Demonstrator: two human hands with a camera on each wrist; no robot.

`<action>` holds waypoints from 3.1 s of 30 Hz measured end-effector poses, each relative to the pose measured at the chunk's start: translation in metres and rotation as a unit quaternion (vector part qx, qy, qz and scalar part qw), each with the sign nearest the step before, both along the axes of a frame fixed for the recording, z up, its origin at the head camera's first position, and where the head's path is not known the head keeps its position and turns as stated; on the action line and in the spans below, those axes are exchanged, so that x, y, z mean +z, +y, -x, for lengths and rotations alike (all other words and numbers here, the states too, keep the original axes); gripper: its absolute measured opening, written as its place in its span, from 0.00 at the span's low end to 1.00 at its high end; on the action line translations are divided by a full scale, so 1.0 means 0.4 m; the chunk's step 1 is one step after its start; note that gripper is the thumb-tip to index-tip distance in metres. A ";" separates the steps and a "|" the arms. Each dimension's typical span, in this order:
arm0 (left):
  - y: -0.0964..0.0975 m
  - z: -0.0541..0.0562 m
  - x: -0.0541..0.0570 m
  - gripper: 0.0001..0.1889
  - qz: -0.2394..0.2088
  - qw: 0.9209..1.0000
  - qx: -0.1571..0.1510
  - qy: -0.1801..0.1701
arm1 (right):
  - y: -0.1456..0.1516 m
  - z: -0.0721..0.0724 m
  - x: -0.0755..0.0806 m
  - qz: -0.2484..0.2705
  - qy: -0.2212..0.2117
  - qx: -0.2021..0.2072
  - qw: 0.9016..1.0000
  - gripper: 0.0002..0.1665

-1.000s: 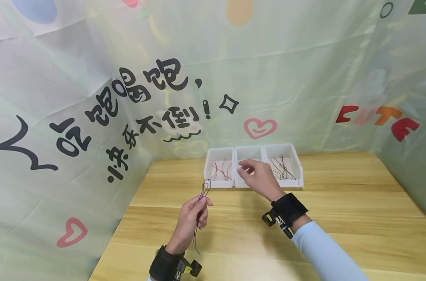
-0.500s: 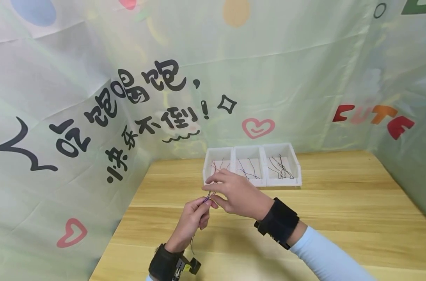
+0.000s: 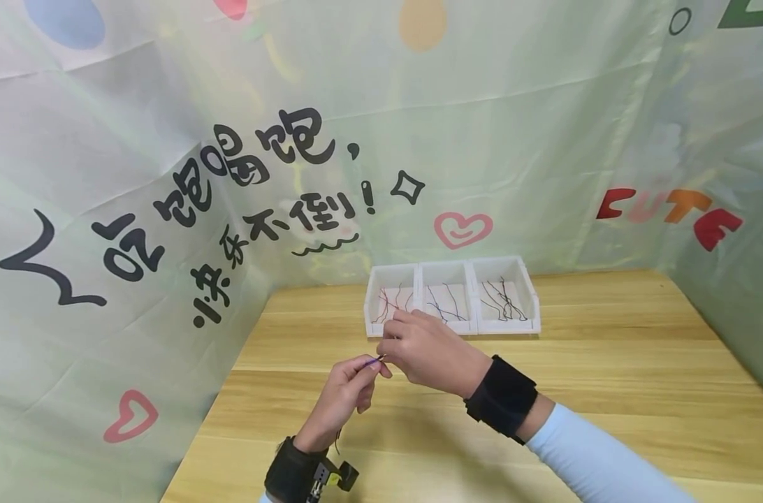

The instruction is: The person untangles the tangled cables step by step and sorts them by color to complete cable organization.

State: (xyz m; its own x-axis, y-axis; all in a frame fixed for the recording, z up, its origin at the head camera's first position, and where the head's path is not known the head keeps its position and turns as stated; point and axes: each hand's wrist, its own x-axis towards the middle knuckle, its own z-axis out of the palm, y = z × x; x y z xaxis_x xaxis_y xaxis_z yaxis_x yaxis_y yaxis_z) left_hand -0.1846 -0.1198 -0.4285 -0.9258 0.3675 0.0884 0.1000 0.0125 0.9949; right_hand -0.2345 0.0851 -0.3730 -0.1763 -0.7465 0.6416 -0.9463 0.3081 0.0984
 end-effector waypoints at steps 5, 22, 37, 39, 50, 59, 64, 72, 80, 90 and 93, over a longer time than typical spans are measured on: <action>-0.006 -0.001 -0.004 0.20 0.010 1.000 -0.011 0.000 | 0.018 0.006 0.004 0.019 -0.022 -0.002 1.000 0.10; -0.032 -0.004 -0.012 0.23 0.009 1.000 0.010 0.005 | 0.148 0.090 0.001 0.158 -0.098 -0.151 0.971 0.09; -0.041 -0.001 -0.020 0.24 -0.011 1.000 0.016 0.008 | 0.201 0.171 -0.115 0.198 -0.278 -0.335 0.878 0.08; -0.040 -0.002 -0.020 0.23 -0.012 1.000 0.016 0.008 | 0.202 0.183 -0.138 0.180 -0.303 -0.352 0.867 0.09; -0.022 0.002 -0.017 0.23 -0.014 1.000 0.011 0.016 | 0.179 0.239 -0.227 0.150 -0.336 -0.406 0.836 0.12; -0.009 0.012 -0.013 0.22 -0.006 1.000 0.015 0.015 | 0.143 0.231 -0.208 0.167 -0.310 -0.378 0.857 0.22; -0.004 0.018 -0.012 0.21 -0.002 1.000 0.015 0.015 | 0.129 0.197 -0.164 0.171 -0.307 -0.330 0.876 0.18; 0.002 0.038 -0.014 0.20 0.028 0.999 0.004 0.023 | 0.066 0.093 -0.081 0.132 -0.149 -0.106 0.974 0.19; 0.007 0.051 -0.009 0.17 0.051 0.998 0.003 0.020 | 0.035 0.040 -0.073 0.002 -0.008 -0.040 0.999 0.21; 0.005 0.048 -0.017 0.15 0.057 0.998 0.007 0.032 | 0.070 0.049 -0.080 0.041 -0.015 -0.002 0.999 0.03; 0.002 0.045 -0.020 0.15 0.051 0.998 0.025 0.031 | 0.107 0.056 -0.077 0.074 -0.086 0.005 0.994 0.04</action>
State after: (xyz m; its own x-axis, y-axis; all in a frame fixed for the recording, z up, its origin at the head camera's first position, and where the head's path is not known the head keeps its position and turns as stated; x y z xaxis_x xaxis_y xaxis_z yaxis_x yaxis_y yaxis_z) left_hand -0.2024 -0.1190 -0.4363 -0.9370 0.3312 0.1111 0.1584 0.1193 0.9801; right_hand -0.2571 0.1280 -0.4040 -0.2856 -0.6492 0.7050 -0.9484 0.2973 -0.1105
